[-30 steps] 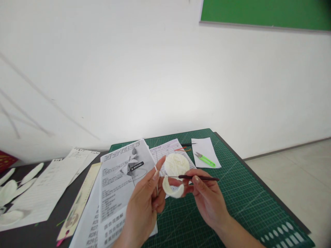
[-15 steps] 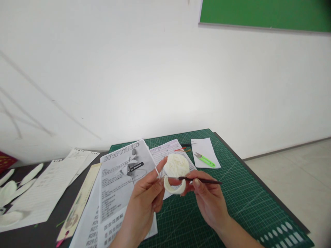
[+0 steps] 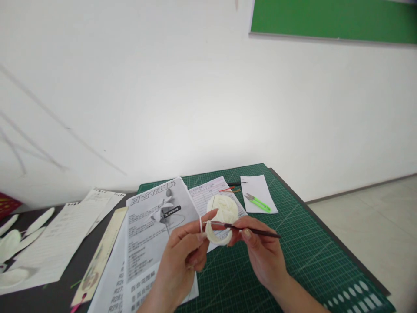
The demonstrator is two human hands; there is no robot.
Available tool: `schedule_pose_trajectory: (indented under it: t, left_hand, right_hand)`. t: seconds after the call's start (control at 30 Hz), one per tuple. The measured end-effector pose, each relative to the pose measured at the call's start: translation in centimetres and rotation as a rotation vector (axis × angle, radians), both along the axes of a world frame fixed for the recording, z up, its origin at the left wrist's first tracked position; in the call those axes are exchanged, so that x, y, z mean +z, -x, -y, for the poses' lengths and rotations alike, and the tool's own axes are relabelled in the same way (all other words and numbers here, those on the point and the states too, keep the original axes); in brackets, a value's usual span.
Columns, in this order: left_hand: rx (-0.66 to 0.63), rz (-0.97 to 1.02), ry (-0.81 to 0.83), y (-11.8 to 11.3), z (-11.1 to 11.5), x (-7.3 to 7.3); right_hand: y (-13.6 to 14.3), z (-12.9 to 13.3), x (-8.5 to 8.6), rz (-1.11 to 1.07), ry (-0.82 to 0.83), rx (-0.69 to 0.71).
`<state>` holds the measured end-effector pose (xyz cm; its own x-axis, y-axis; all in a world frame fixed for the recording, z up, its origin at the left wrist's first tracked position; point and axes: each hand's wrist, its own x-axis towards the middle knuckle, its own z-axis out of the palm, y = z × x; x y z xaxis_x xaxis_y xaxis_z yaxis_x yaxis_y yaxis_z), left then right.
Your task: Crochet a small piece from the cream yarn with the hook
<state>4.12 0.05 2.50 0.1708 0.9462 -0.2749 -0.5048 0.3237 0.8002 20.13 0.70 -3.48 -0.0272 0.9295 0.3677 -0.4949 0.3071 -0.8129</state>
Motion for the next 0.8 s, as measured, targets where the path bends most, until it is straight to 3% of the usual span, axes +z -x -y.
schedule_pose_trajectory:
  t: [0.3,0.63,0.8]
  left_hand:
    - [0.097,-0.136,-0.017,-0.7,0.0,-0.2]
    - [0.06,-0.244,-0.161,-0.6,0.3,-0.2]
    - [0.196,-0.374,-0.221,-1.3,0.5,-0.6]
  right_hand:
    - [0.0,0.3,1.1,0.147,-0.161,-0.076]
    - [-0.2,0.5,1.3,0.261,-0.281,-0.164]
    - [-0.5,0.7,1.4,0.442,-0.374,-0.241]
